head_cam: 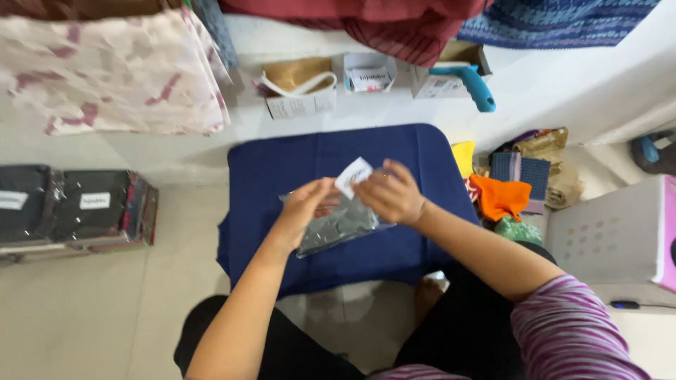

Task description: The person folds a grey piece of fabric and places it into a clear plastic bag, sealing it and adding a label. They then pick up a red patterned scarf, unfold it, and begin folding it on a blue mat.

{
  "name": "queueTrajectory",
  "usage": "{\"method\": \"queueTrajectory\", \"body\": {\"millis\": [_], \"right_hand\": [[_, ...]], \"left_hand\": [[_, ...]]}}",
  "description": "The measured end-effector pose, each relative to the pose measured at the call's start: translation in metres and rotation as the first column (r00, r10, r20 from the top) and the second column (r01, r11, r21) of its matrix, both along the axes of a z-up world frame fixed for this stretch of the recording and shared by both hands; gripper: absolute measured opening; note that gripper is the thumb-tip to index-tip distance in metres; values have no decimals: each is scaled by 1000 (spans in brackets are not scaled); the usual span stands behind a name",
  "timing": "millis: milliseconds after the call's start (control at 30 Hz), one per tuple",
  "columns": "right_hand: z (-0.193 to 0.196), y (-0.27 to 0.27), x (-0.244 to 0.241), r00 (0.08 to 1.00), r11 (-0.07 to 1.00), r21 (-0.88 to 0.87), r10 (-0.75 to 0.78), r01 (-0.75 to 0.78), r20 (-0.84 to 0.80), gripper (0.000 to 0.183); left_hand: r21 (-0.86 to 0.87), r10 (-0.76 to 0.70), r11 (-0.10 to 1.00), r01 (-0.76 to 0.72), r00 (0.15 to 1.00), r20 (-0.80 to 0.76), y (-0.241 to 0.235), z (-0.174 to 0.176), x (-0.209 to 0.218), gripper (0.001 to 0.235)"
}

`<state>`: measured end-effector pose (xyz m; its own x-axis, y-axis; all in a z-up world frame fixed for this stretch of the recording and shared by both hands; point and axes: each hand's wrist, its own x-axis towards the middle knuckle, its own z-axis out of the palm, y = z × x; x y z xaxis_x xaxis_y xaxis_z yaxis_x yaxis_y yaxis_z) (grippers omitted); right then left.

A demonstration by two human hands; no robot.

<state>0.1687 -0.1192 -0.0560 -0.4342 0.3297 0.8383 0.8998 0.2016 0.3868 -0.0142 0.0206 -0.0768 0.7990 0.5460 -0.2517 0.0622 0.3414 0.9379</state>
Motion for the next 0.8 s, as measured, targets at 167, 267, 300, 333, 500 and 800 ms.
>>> {"method": "queueTrajectory", "body": {"millis": [167,267,300,333,500,800], "right_hand": [[-30,-26,-4,1000,996,-87,-15,14,-11,7],[-25,-36,7,977,962,-269,-16,-44,-214,25],[-19,-36,10,935,930,-352,-33,-100,-353,40],[-20,-35,11,933,925,-365,-33,-108,-359,40],[-35,-32,15,703,711,-553,-117,-433,-701,33],[-116,-23,147,-125,792,-577,-605,-201,-786,16]], "left_hand": [[96,54,994,-44,993,-109,-22,-50,26,33],[527,128,850,-14,975,-181,-24,-58,25,19],[768,160,639,35,971,-177,-20,-54,23,13],[759,162,650,37,969,-186,-23,-46,23,13],[964,7,265,6,1000,-8,-39,-26,26,11],[960,174,274,-62,985,14,-14,-44,34,32]]}}
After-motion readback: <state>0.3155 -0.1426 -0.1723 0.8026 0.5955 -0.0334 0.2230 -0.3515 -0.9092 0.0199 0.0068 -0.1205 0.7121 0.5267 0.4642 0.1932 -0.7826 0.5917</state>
